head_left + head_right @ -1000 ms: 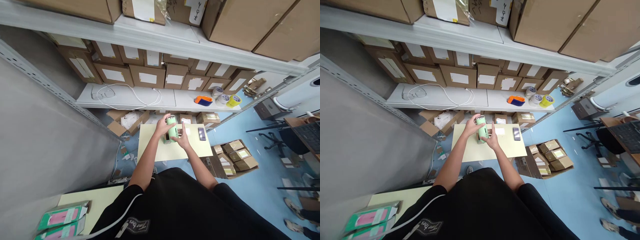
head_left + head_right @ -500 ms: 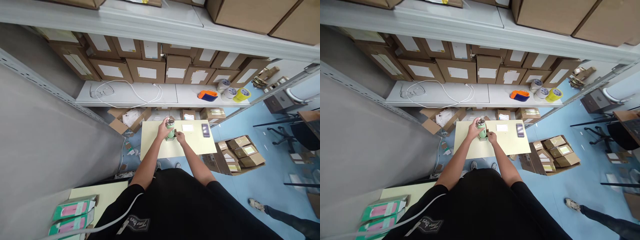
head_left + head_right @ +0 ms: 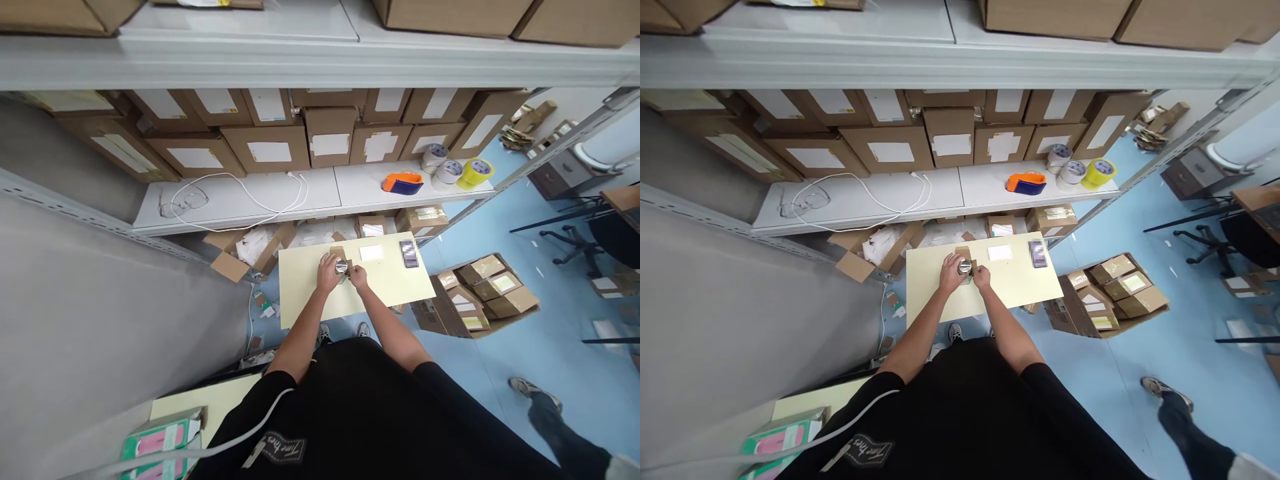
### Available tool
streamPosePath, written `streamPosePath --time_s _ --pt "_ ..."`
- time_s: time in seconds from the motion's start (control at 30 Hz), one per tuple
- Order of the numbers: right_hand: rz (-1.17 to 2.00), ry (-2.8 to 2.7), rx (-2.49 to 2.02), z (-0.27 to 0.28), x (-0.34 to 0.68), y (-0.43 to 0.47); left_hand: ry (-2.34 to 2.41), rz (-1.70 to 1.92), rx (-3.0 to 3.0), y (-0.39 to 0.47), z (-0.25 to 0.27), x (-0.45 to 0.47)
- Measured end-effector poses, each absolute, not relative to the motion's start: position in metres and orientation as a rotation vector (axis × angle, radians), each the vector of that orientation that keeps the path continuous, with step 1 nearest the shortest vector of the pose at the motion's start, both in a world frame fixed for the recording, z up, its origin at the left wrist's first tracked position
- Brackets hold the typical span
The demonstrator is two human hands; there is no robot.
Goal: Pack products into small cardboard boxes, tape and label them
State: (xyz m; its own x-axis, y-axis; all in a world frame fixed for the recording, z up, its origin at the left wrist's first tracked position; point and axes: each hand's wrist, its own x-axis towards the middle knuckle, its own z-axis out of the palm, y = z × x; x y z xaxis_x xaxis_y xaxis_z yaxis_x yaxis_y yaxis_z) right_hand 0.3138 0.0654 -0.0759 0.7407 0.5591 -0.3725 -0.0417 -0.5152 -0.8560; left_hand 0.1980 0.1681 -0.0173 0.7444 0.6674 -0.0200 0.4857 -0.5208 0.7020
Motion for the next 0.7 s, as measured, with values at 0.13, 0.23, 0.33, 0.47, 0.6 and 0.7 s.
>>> streamPosePath --time_s 0.13,0.23,0.33,0.47,0.6,0.7 --pt "0.784 -0.362 -1.993 -0.083 0.316 0.064 0.865 0.278 2.209 0.167 -0.036 0.189" --pt "0.787 -0.356 -1.984 -0.087 0.315 0.064 0.852 0.385 2.128 0.172 -0.046 0.181" --pt "0.793 -0.344 -1.982 -0.089 0.312 0.063 1.097 0.449 1.833 0.180 -0.056 0.177" --pt "0.806 -0.371 -1.909 -0.090 0.305 0.061 1.174 0.258 1.547 0.184 -0.071 0.178" --pt "0.856 -0.502 -1.759 -0.088 0.299 0.058 1.049 0.257 1.469 0.179 -0.079 0.188" --pt "0.894 -0.563 -1.755 -0.082 0.305 0.055 1.045 0.317 1.446 0.179 -0.077 0.192"
